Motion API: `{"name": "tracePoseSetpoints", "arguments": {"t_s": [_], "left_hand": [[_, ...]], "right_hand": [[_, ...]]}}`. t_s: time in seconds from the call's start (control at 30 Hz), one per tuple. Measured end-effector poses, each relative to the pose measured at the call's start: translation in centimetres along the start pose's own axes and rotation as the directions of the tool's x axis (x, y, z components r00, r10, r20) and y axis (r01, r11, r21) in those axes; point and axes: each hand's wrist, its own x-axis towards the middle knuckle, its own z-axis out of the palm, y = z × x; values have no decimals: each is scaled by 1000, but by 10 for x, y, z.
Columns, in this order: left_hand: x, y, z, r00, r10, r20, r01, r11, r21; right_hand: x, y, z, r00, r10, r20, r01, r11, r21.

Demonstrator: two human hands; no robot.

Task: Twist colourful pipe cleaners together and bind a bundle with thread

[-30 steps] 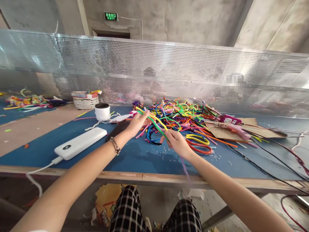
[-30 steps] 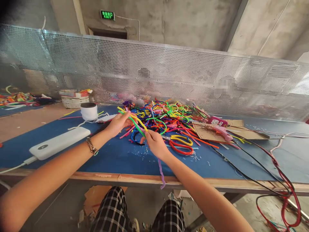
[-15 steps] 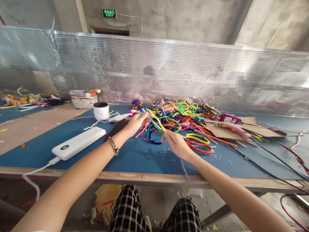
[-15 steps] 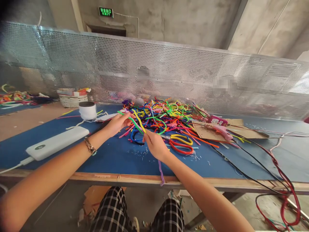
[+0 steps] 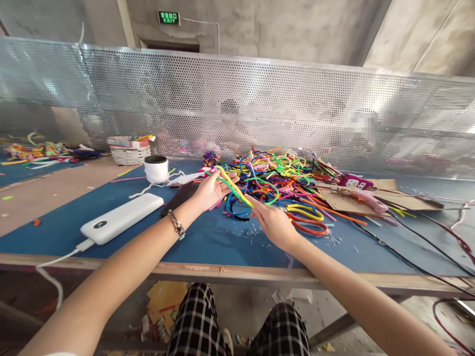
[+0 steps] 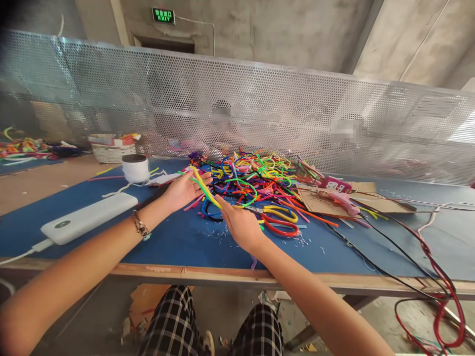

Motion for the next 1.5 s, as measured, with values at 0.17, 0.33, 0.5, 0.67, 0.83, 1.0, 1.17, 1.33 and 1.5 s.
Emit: {"name": "tracePoseSetpoints", "arguments": {"t_s": [0.17, 0.33, 0.5, 0.67, 0.83, 1.0, 1.17, 1.33, 1.5], "left_hand": [[-4, -2, 4, 994, -32, 101, 47, 989, -143], [-8, -6, 6, 970, -88, 228, 113, 988, -102], [-6, 1, 2, 976, -60, 209, 95, 983, -159], [0, 25, -8, 994, 107, 37, -95, 968, -232], [2, 31, -11, 982, 162, -94, -179, 960, -216], [-1, 33, -7, 970, 192, -150, -216, 962, -164], [-10, 80, 2, 849, 488, -202, -511, 856, -81], [-25, 72, 15, 548, 723, 422, -823, 373, 429], [-27, -7, 4, 601, 129, 789, -788, 257, 559]], "right_hand": [[0, -2, -1, 998, 46, 32, -42, 993, -111], [0, -5, -1, 998, 41, 57, -36, 995, -90], [1, -4, 2, 986, 74, 150, -53, 989, -140], [-2, 11, 5, 982, -14, 190, 19, 999, -29], [-7, 24, 7, 978, -167, 126, 140, 970, 201], [-14, 24, 9, 974, -191, 120, 154, 952, 265], [-30, 37, 4, 953, -284, 110, 266, 952, 152], [-38, 47, 2, 911, -329, 248, 315, 944, 96], [-34, 48, 7, 893, -298, 338, 277, 955, 109]]}}
